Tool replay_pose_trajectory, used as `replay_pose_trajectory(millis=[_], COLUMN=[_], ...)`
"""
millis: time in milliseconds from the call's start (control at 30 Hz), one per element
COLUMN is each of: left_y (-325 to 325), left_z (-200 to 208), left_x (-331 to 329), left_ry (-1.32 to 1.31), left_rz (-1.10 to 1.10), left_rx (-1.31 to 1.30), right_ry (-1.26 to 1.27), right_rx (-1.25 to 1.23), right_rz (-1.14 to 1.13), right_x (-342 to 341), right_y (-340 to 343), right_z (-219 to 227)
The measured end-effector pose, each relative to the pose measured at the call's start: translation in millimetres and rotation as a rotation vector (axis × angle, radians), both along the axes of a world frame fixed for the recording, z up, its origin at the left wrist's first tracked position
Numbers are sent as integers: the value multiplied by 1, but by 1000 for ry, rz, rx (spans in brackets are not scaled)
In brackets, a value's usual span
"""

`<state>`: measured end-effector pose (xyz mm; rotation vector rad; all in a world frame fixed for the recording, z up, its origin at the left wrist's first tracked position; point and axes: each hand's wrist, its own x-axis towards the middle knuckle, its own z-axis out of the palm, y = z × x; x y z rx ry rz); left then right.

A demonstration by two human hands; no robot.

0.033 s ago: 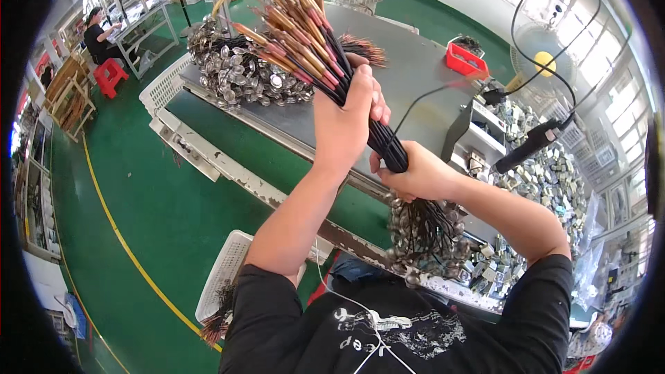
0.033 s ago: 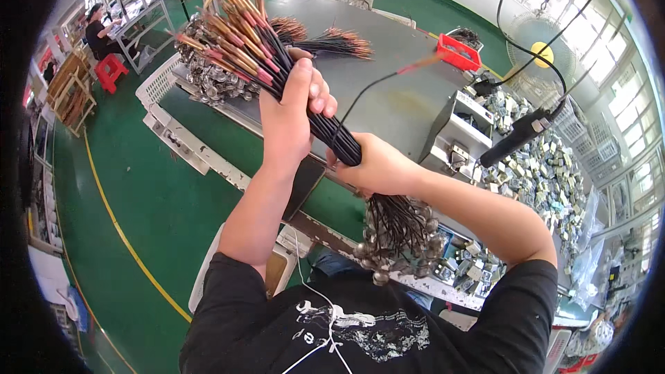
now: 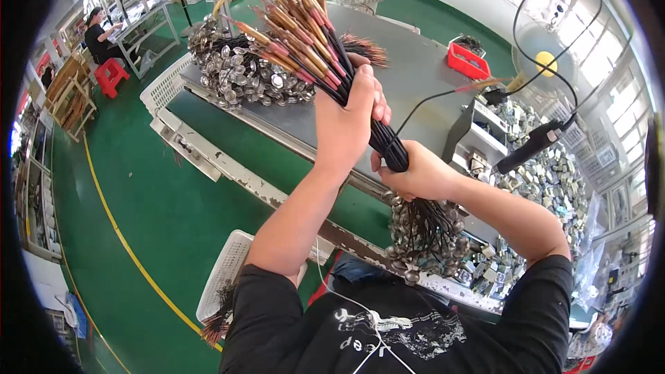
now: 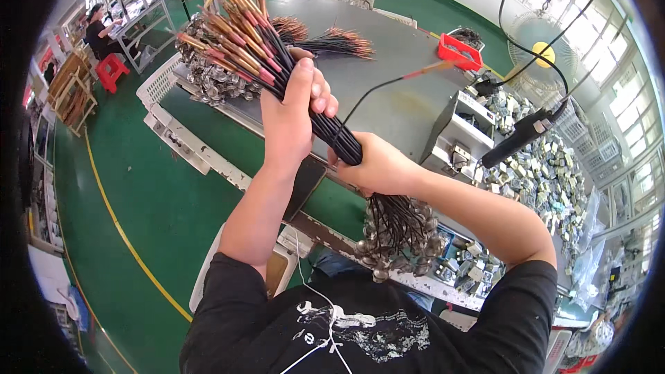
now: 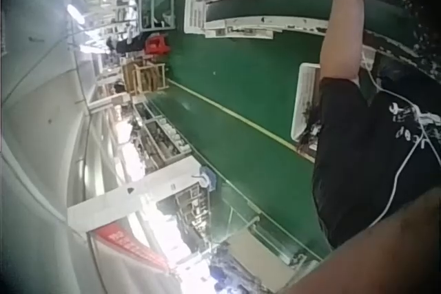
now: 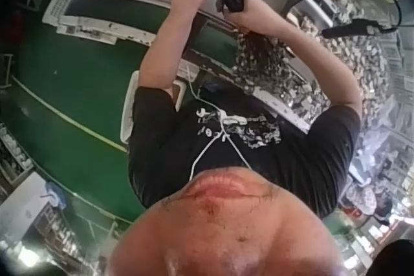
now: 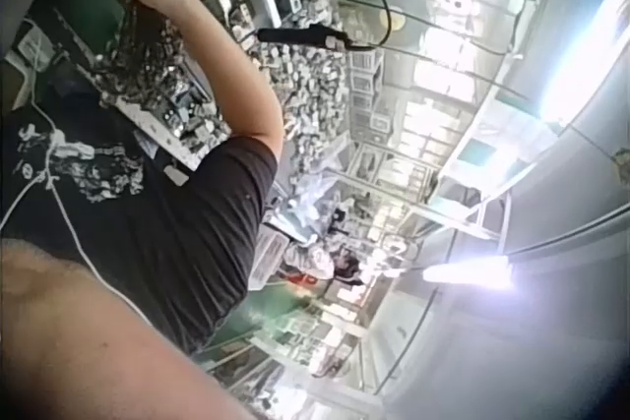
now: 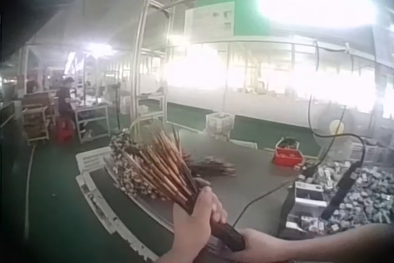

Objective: Assembling and processing large bundles of electrical wire harnesses at a factory workstation.

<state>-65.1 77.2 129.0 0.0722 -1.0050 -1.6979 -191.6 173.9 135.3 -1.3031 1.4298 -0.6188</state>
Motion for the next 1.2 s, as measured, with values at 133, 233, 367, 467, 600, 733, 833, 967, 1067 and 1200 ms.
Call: replay_pose_trajectory(millis=[133,233,367,467,600,733,833,967,1067,1200], left_y=[-15,-39,-66,-45,-45,-20,-5,-27,-30,-34], left_z=[-9,-26,-68,-61,-73,-83,-60,-14,4,5], left_x=[9,24,2,-43,-63,-25,1,-9,-7,-7], left_ry=[-64,-120,-304,5,707,130,-451,-535,-582,-599], left_rz=[-95,-364,-772,-961,-1109,-359,294,749,585,437], left_rx=[-69,-372,-240,-33,72,194,-494,-1549,-1723,-2000], right_ry=[-181,-433,-810,-965,-958,-749,-577,-439,-405,-413], right_rx=[73,174,364,450,352,178,235,426,487,522], right_rz=[20,98,263,330,263,-89,-190,-17,41,29], right_x=[-6,-22,-29,-21,-25,-47,-55,-66,-62,-59], right_y=[0,3,2,1,8,13,12,16,17,25], right_z=[5,3,-10,-16,-17,-1,-1,-9,-5,-4])
